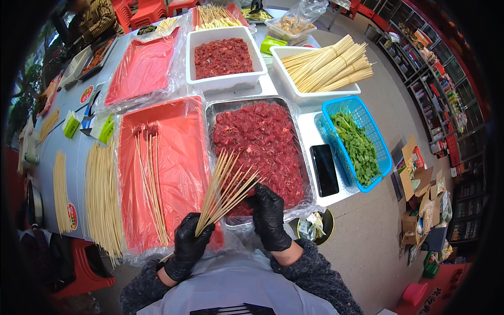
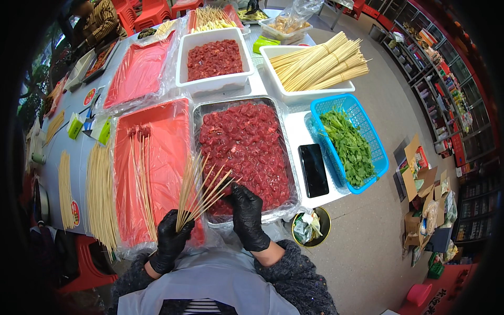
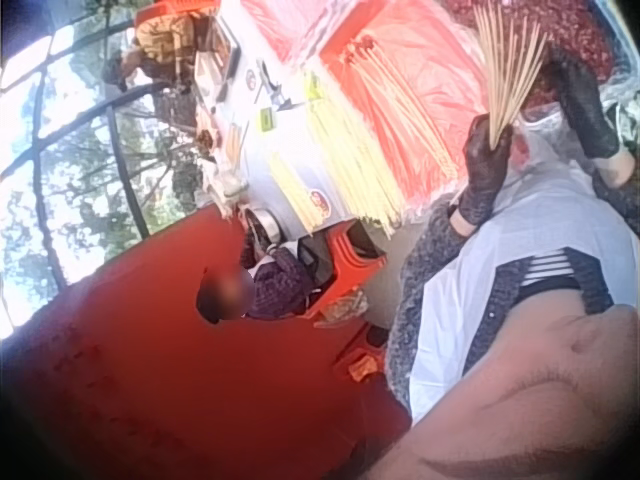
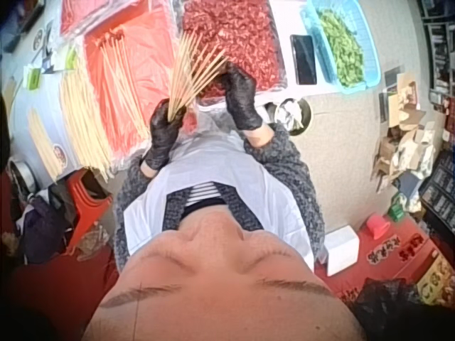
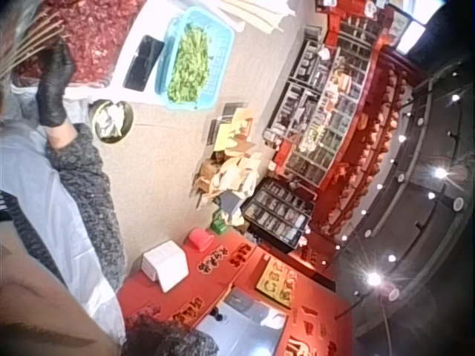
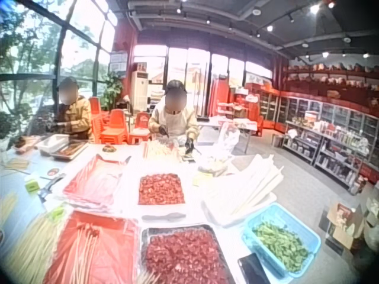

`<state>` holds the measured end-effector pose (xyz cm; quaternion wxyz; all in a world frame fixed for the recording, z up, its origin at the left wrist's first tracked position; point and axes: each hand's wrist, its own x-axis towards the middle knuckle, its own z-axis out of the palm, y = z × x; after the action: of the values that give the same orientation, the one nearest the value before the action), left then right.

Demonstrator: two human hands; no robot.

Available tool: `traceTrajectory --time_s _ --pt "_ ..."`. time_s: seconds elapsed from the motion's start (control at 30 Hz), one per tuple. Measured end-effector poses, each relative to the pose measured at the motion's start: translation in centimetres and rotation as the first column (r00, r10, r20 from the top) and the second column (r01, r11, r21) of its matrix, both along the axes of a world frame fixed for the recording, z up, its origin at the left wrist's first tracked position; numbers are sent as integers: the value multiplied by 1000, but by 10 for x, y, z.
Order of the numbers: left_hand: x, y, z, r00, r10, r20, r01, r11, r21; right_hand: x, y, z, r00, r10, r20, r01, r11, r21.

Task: The person threads small pieces of raw red meat onto wooden skewers one by one. They place the finished skewers into a red tray. Other trays of meat, vegetables, and skewers are visible on the table.

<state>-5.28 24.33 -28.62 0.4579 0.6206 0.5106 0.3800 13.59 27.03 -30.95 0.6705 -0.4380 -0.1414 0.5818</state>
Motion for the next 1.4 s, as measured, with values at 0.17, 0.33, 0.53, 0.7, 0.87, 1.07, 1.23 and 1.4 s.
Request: traceTrajectory --time_s 0.17,0.33,0.53,0.7,0.87,1.07,1.23,1.4 --pt "5 0 11 937 132 322 -32 954 -297 16 5 6 971 135 196 -128 991 -50" --pt "-7 2 14 926 19 378 153 894 -421 36 11 13 893 283 349 -303 953 3" --pt "-12 7 14 985 -52 163 129 851 -510 75 32 18 606 227 763 -266 961 -75" --pt "-18 3 4 979 17 202 65 919 -390 108 32 0 -85 243 966 -204 945 -256" --pt "-14 2 2 985 -28 169 79 950 -302 85 41 -11 -275 161 948 -203 954 -221" --pt "-10 3 5 997 -43 56 53 981 -185 86 40 -8 -35 163 986 -191 967 -166" --pt "-8 5 8 995 -1 -104 0 1000 -13 78 30 22 744 328 581 -345 935 -86" --pt "-3 11 18 982 3 -187 32 983 183 72 20 24 901 369 229 -367 929 -50"
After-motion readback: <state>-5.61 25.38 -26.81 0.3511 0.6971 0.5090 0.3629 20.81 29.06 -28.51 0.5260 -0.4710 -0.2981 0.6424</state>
